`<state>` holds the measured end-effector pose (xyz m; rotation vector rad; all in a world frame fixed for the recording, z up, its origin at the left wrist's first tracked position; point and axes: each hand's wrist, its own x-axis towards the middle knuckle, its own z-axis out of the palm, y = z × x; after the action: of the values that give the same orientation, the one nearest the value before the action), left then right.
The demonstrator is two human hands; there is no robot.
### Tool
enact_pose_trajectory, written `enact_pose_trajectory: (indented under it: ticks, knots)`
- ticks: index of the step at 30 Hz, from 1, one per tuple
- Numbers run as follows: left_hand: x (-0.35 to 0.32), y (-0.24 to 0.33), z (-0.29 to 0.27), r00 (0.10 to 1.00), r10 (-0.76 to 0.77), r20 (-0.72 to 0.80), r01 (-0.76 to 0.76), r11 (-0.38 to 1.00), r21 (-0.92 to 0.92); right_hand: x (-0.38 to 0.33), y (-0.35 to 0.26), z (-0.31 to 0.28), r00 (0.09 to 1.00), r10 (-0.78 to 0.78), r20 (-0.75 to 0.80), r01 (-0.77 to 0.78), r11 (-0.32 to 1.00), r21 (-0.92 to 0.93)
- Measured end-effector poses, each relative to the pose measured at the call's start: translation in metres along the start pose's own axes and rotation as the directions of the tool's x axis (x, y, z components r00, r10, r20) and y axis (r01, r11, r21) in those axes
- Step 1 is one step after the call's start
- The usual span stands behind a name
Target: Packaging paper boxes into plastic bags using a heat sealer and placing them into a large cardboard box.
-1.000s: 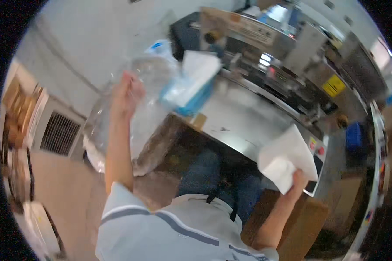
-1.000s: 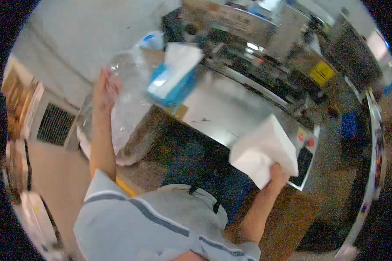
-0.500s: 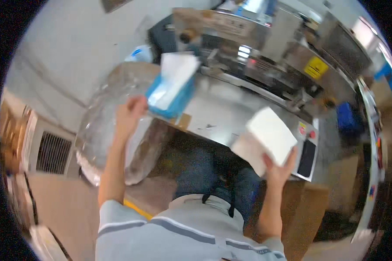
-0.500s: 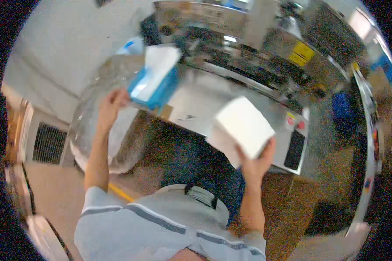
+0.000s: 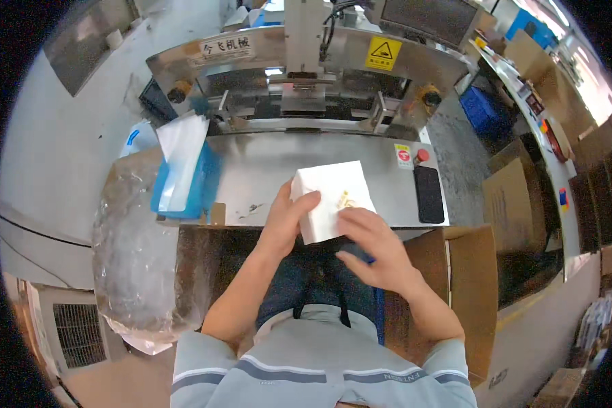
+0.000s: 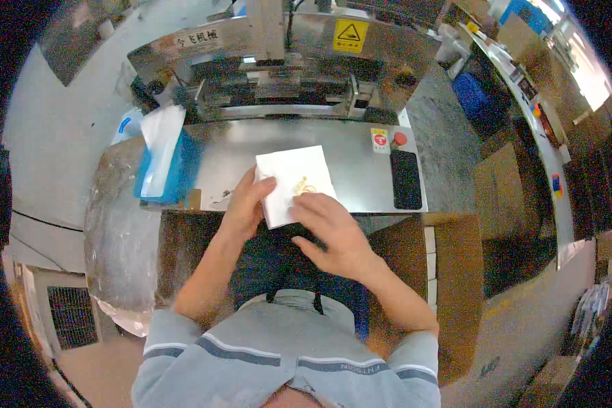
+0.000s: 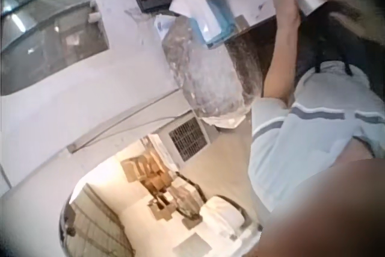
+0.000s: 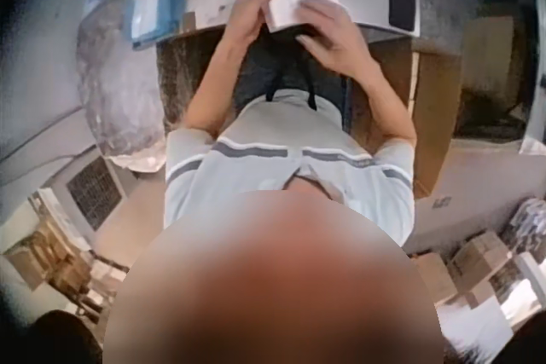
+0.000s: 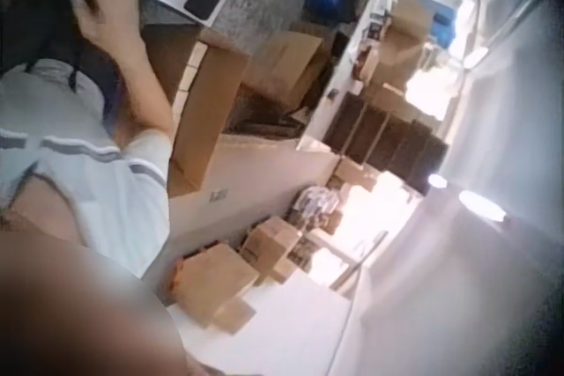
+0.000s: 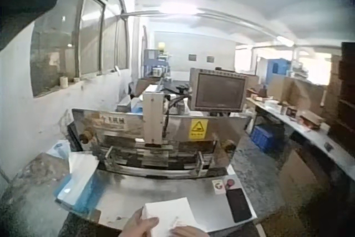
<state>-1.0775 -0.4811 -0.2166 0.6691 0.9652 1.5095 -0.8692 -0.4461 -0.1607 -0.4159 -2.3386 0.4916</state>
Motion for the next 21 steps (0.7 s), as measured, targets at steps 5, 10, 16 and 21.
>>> enact_pose_trajectory:
  ticks: [5, 10, 16, 21]
  knots:
    - [-0.011, 0.006, 0.012, 0.992, -0.079, 0.102, 0.086, 0.994, -0.068, -0.036, 0.07, 0.005, 0.64, 0.756, 0.14, -0.366, 0.139, 0.92]
    - [-0.015, -0.008, 0.007, 0.975, -0.125, 0.183, 0.125, 0.992, 0.015, -0.04, 0.062, 0.021, 0.724, 0.521, 0.452, -0.247, -0.417, 0.875]
    - [-0.032, -0.005, 0.006, 0.973, -0.169, 0.155, 0.159, 0.984, 0.079, -0.048, 0.045, 0.015, 0.666, 0.659, 0.351, -0.492, 0.033, 0.87]
    - [-0.042, 0.01, 0.017, 0.983, -0.092, 0.16, 0.008, 0.887, 0.462, -0.047, 0.038, 0.01, 0.686, 0.652, 0.323, -0.517, 0.124, 0.847]
